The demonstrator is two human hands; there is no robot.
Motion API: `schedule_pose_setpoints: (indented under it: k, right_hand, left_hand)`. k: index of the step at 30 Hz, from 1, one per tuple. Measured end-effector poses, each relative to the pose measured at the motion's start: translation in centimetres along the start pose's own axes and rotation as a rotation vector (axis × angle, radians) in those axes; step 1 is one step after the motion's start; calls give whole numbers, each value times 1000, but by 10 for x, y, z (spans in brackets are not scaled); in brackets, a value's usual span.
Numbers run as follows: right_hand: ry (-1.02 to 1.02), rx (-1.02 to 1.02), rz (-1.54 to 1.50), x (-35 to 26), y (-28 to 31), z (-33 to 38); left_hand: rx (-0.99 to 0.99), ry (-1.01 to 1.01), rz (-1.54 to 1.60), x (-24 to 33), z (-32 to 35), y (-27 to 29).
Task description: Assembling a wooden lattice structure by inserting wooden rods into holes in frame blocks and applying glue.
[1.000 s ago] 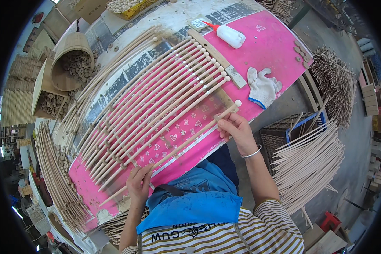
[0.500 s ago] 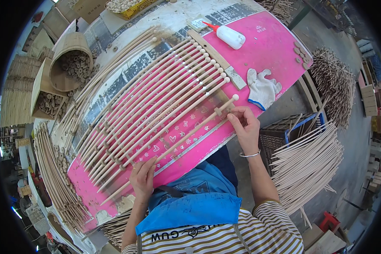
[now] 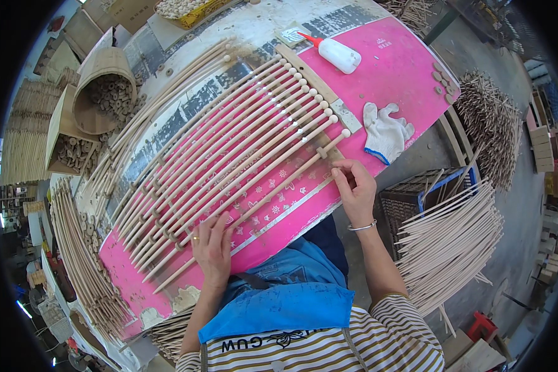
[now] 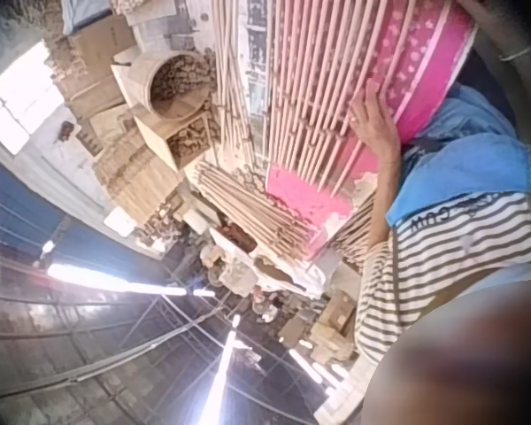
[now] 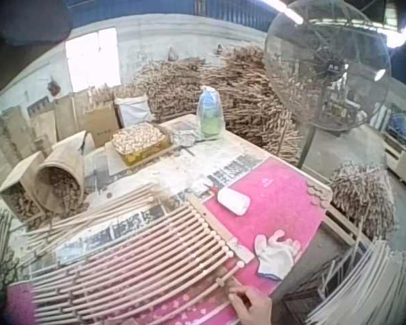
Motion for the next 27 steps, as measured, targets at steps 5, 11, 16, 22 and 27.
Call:
schedule_pose_setpoints:
  k: [5, 11, 16, 22, 27]
  right_hand:
    - [125, 54, 74, -9, 4, 2]
    - [8, 36, -166, 4, 4, 12]
    - [-351, -375, -608, -37, -57, 40]
    - [-399, -485, -863, -50, -100, 44]
    - [-323, -409, -855, -48, -75, 18]
  left_hand:
    - [-8, 16, -79, -22, -16, 7]
    - [-14, -46, -95, -24, -16, 13]
    - [31, -187, -90, 22, -19, 47]
    - [-152, -165, -179, 22, -3, 76]
    - [-170, 126, -82, -39, 20, 124]
Point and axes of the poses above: each hand's wrist, its own z-axis away from the middle knuckle, its own y-axis out of the back of the hand, x = y × z, the point moved 9 cm from there along -z, towards the middle knuckle, and after that the axes turned 9 degrees about z, right-handed, at the moved point
